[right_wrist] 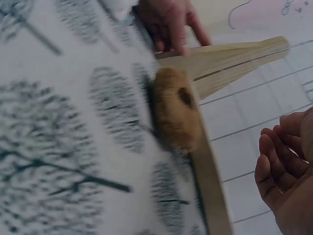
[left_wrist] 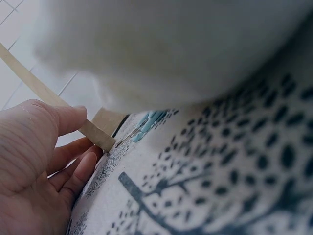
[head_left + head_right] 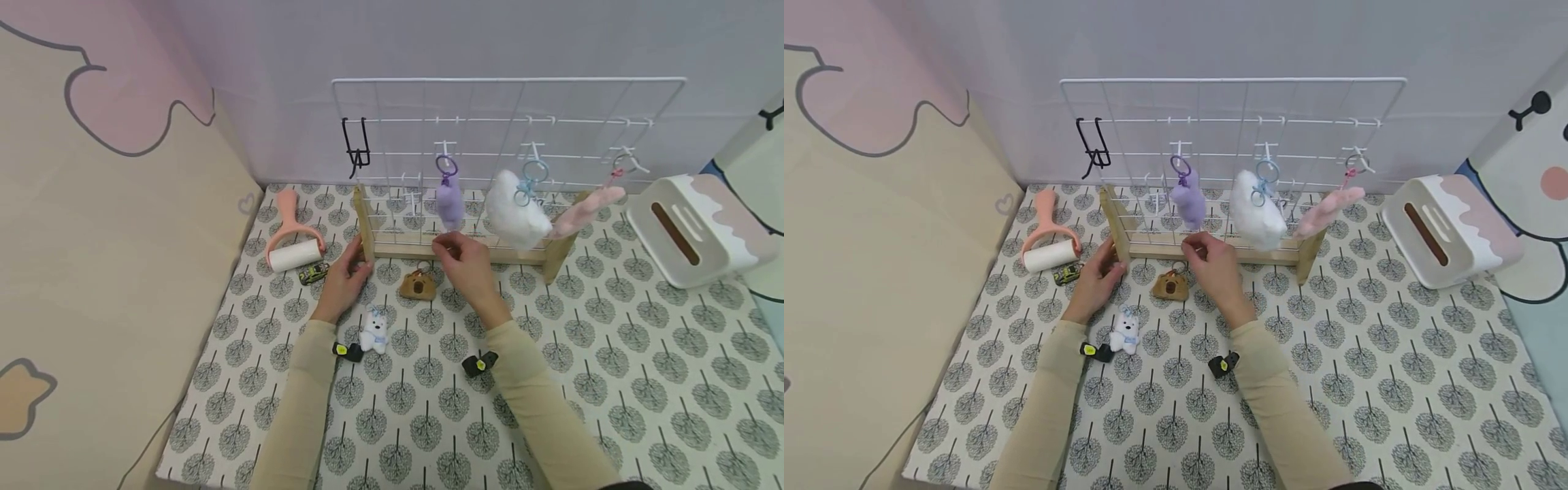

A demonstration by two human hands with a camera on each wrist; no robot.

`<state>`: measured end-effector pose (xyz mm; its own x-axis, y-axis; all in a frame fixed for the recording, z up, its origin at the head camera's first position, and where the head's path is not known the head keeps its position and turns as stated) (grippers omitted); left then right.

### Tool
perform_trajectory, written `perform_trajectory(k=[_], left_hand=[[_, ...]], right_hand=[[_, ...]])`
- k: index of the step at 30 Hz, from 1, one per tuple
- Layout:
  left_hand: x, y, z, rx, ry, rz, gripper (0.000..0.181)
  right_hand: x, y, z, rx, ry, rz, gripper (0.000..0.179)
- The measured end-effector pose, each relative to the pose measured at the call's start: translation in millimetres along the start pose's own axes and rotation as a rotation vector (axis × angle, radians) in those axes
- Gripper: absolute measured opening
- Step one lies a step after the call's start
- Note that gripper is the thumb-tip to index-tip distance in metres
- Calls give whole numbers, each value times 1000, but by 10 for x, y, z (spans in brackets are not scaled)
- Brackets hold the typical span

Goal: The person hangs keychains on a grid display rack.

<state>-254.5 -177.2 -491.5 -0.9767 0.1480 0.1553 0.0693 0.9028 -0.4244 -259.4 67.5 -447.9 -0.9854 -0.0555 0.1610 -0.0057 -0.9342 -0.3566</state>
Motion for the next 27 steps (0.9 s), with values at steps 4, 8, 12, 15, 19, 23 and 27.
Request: perform_trajectory(k=[4,8,12,15,19,23,27], left_hand=[[-3,-3,-12,9,6,-2,68],[-3,-7,-26,11,4,0,68],[19,-1,33,18,-13,4,68],[55,29,181,27,-27,4,68],[84,50,330,28,-26,3,69],[87,37,359,19,-9,0,70],[81,48,369,10,0,6,70]], right_hand=[[-18,156,-243,-51,30,58,20],[-42,264,-410,-104,35,99,18],[-48,322,-523,-133,38,115,20],[-46,353,-578,-148,29,129,23],[-33,389,-613,-212,-3,136,26],[-26,417,-563,-301,-73,134,26],[-64,455,-547,-399,-108,179,22]])
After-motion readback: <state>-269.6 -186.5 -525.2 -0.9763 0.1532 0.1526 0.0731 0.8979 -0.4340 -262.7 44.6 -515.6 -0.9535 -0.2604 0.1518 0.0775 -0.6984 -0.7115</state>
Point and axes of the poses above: each hand's wrist, its own x-axis towards the middle knuckle, its own y-axis out of the palm, z = x × y, the point moved 10 cm from there along x, towards the middle knuckle, and after that the axes turned 5 degrees about x, right-handed, at the moved point
